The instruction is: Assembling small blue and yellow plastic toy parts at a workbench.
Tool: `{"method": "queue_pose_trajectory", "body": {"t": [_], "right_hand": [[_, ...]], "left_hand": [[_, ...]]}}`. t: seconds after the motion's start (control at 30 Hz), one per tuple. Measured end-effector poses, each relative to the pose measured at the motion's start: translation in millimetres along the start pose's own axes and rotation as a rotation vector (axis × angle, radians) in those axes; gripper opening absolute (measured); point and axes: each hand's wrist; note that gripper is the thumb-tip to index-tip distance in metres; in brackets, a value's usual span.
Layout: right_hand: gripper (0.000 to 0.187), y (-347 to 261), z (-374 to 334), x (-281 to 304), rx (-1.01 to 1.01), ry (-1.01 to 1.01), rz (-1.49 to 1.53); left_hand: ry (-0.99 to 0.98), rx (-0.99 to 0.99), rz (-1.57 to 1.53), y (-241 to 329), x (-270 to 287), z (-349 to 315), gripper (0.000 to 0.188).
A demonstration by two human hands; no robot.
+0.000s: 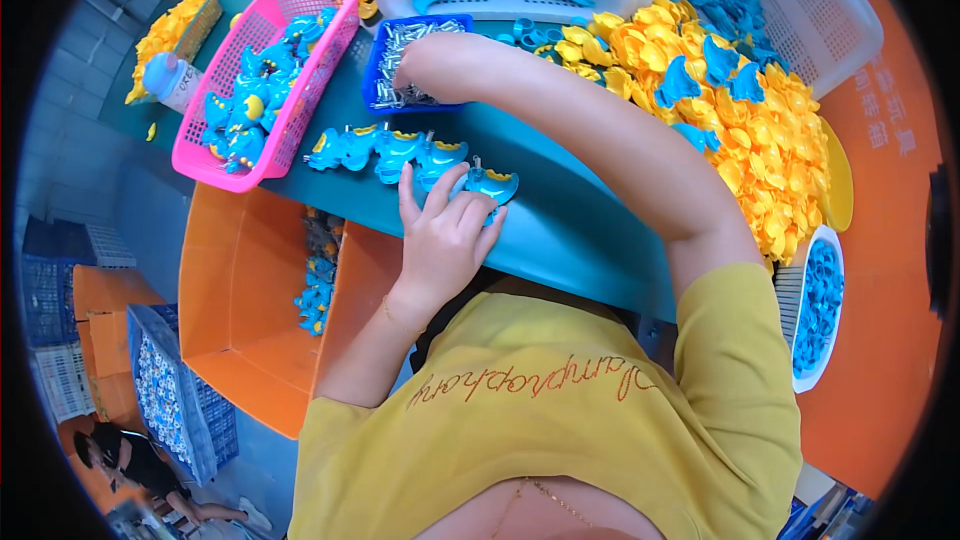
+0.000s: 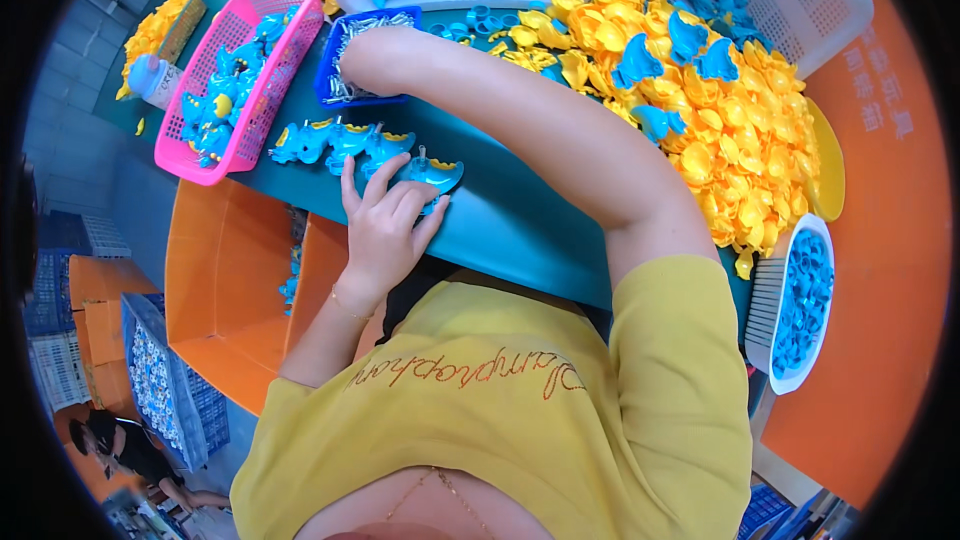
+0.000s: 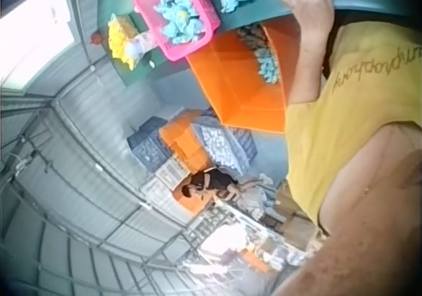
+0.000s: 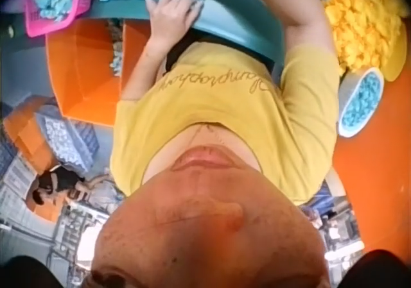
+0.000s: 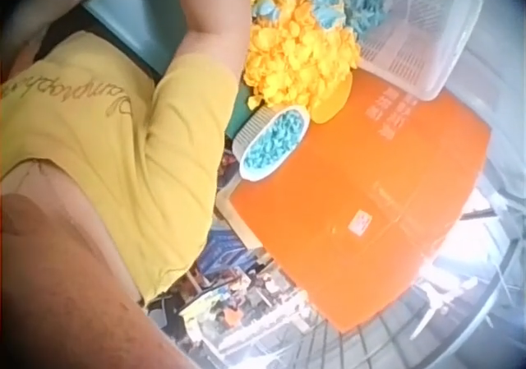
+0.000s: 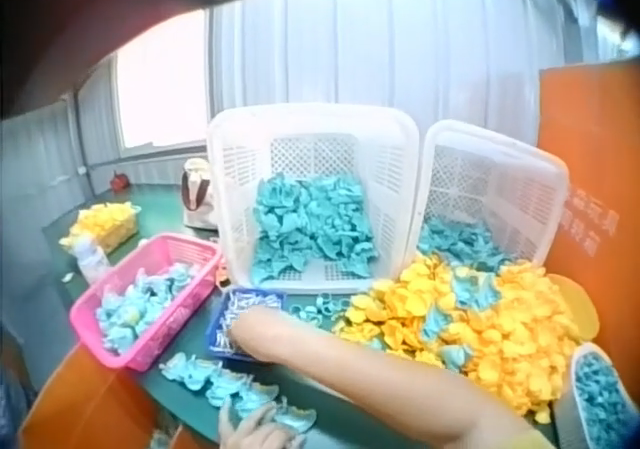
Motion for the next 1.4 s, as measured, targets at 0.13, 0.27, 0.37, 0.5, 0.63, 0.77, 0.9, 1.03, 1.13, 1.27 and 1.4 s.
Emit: {"method": "queue_pose_trajectory", "body": {"t": [0.13, 0.27, 0.37, 0.5, 0.63, 0.77, 0.9, 1.03, 1.13, 1.27, 1.4], "right_hand": [[0.041, 5.1, 11.6, -10.8, 0.066, 0.103, 0.085], [0.022, 39.5, 10.0, -21.5, 0.016, 0.263, 0.497], [0.028, 65.8, -4.2, -21.5, -0.062, 0.384, 0.754], [0.030, 62.9, -74.4, 2.3, -0.129, 0.390, 1.040], [0.023, 49.5, -180.7, -30.1, -0.296, 0.244, 1.082], [0.024, 21.7, -247.1, -88.3, -0.573, 0.253, 1.125], [0.037, 9.8, -267.6, -100.8, -0.688, 0.404, 1.141], [0.041, -3.7, -280.6, -93.8, -0.683, 0.496, 0.991], [0.035, -10.7, -296.8, -89.6, -0.698, 0.474, 0.874], [0.027, -11.9, -309.2, -101.0, -0.560, 0.472, 0.811], [0.020, -16.1, -301.2, -107.4, -0.501, 0.483, 0.713]], "left_hand": [[0.021, 0.030, 0.015, -8.8, 1.5, -2.3, 0.013], [0.018, 0.034, 0.021, -12.8, 1.0, -2.8, 0.014], [0.008, 0.034, -0.011, -11.0, -0.6, 1.4, 0.014], [0.010, 0.055, 0.011, -16.5, 0.1, -3.2, 0.015], [-0.015, 0.081, -0.008, -11.4, 3.5, 2.4, 0.023], [-0.012, -0.007, -0.097, 4.0, 14.8, 42.3, 0.038], [-0.045, -0.199, -0.171, 26.0, -7.8, 98.2, 0.040], [-0.041, -0.222, -0.100, 43.6, -63.7, 125.9, 0.035], [-0.370, -0.084, 0.004, 45.0, -79.3, 135.4, 0.028], [-0.089, -0.140, -0.102, 30.8, -75.5, 123.5, 0.013], [-0.016, -0.149, -0.191, 34.2, -48.5, 110.8, 0.015]]}}
Point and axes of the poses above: each hand's wrist, its own z-axis towards the middle knuckle, its own x-axis out of the back of the hand, y = z × x, and after that the axes turned 1 degree about -x, right-handed
